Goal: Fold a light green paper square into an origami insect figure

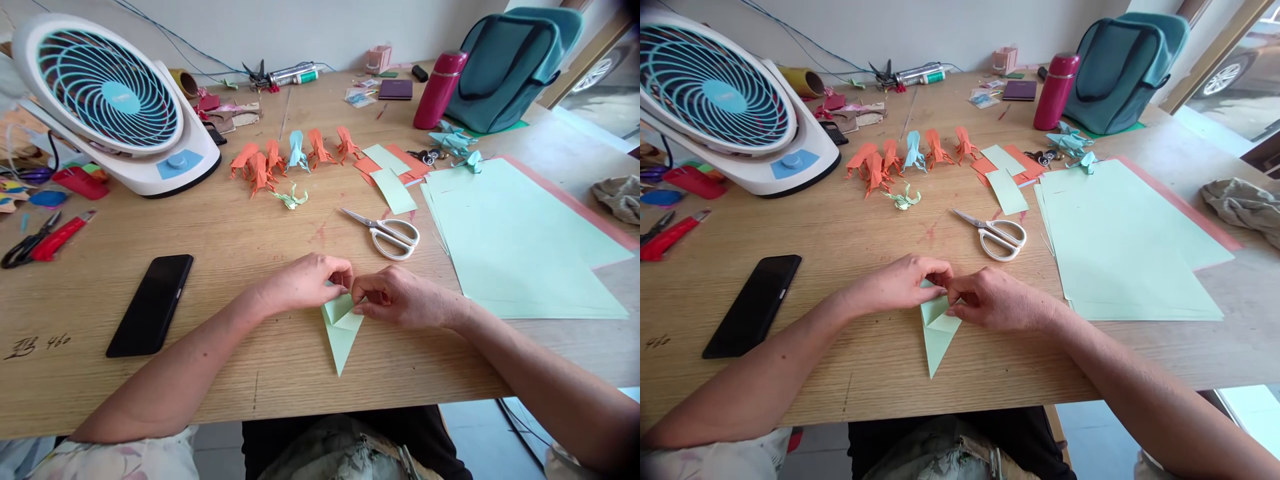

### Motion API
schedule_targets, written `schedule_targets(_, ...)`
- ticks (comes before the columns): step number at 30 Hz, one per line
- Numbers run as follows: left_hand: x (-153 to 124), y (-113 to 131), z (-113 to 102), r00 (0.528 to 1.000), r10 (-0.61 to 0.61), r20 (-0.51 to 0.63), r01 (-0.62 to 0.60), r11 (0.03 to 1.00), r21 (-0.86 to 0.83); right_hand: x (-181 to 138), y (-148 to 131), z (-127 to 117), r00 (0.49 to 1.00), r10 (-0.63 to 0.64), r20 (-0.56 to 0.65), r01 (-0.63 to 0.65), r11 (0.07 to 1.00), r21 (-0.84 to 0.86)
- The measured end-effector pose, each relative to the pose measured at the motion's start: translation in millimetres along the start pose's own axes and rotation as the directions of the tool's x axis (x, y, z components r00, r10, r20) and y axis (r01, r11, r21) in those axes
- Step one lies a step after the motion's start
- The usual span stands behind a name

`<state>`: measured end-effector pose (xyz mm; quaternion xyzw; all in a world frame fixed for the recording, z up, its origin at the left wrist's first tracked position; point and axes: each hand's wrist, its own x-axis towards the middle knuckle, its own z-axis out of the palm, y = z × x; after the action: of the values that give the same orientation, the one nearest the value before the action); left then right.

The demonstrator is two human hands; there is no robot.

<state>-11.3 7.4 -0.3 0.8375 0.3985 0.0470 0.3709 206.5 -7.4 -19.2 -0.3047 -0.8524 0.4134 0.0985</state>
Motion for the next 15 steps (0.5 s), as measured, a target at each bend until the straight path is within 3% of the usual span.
schedule_targets(5, 2, -1, 7, 0.994, 0.112, -0.004, -0.111, 0.99, 0.09, 0, -6, -3, 1.0, 0.016, 0.027, -0.014, 0.999, -0.052)
schedule_targets(11, -4, 8, 15, 0.995, 0.097, 0.028, -0.097, 0.995, 0.023, -1, -9, -9, 0.995, 0.074, 0.073, -0.065, 0.991, -0.119)
schedule_targets(15, -8, 11, 10, 0.987, 0.086, 0.135, -0.087, 0.996, 0.001, 3, -7, -18, 0.982, 0.081, 0.169, -0.075, 0.996, -0.041)
